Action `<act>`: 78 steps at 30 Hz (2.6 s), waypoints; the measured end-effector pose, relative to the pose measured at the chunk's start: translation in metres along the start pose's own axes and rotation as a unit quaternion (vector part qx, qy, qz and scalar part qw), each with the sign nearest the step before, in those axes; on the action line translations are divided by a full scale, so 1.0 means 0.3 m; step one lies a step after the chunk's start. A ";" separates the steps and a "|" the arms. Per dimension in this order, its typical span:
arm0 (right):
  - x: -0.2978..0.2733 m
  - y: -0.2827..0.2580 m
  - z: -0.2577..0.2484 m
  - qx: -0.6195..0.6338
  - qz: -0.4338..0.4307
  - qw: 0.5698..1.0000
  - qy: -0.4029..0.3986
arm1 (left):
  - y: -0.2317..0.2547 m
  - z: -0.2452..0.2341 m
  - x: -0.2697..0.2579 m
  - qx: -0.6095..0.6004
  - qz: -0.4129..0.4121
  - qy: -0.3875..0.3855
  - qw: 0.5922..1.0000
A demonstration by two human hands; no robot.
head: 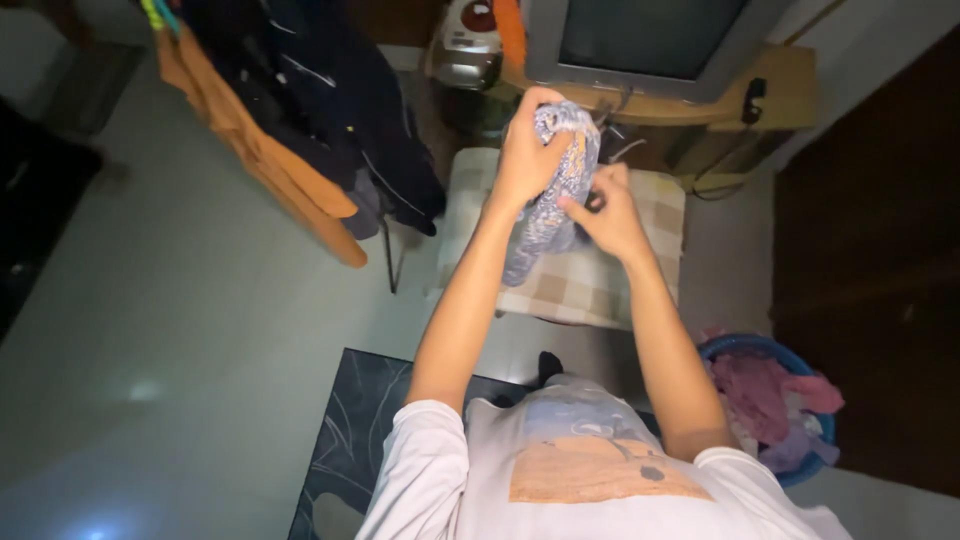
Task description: Ironing a patterned garment on a stool and placing it on a hanger.
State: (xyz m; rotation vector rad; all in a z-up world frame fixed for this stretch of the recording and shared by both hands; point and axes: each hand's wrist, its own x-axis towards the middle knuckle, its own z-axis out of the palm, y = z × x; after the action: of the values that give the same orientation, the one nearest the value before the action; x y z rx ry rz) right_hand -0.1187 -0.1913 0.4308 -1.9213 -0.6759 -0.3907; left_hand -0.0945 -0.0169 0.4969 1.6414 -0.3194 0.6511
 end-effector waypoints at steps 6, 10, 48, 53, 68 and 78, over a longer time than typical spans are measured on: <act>-0.085 0.386 0.081 0.197 0.087 0.973 0.081 | 0.034 -0.173 0.065 0.156 -0.011 -0.062 0.986; 0.000 0.194 -0.044 0.206 0.173 0.956 0.120 | -0.021 -0.245 0.068 0.210 0.026 -0.044 0.976; -0.333 0.491 -0.283 0.110 0.283 0.936 0.177 | -0.584 -0.370 -0.184 -0.095 -0.306 -0.148 0.936; -0.408 0.935 -0.157 0.068 0.351 0.915 0.188 | -1.238 -0.171 -0.350 -0.101 -0.308 -0.056 0.944; -0.367 1.732 0.016 0.023 0.429 0.888 0.164 | -1.809 0.119 -0.316 0.115 -0.403 0.032 0.907; -0.358 1.895 0.165 -0.035 0.469 0.872 0.134 | -1.912 0.124 -0.301 0.267 -0.381 0.040 0.884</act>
State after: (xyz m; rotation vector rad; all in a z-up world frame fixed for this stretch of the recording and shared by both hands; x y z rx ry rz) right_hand 0.1434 -0.3616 -0.0586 -1.9650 0.4856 -0.0460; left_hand 0.1590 0.0379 -0.0240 2.0562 0.6115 0.1919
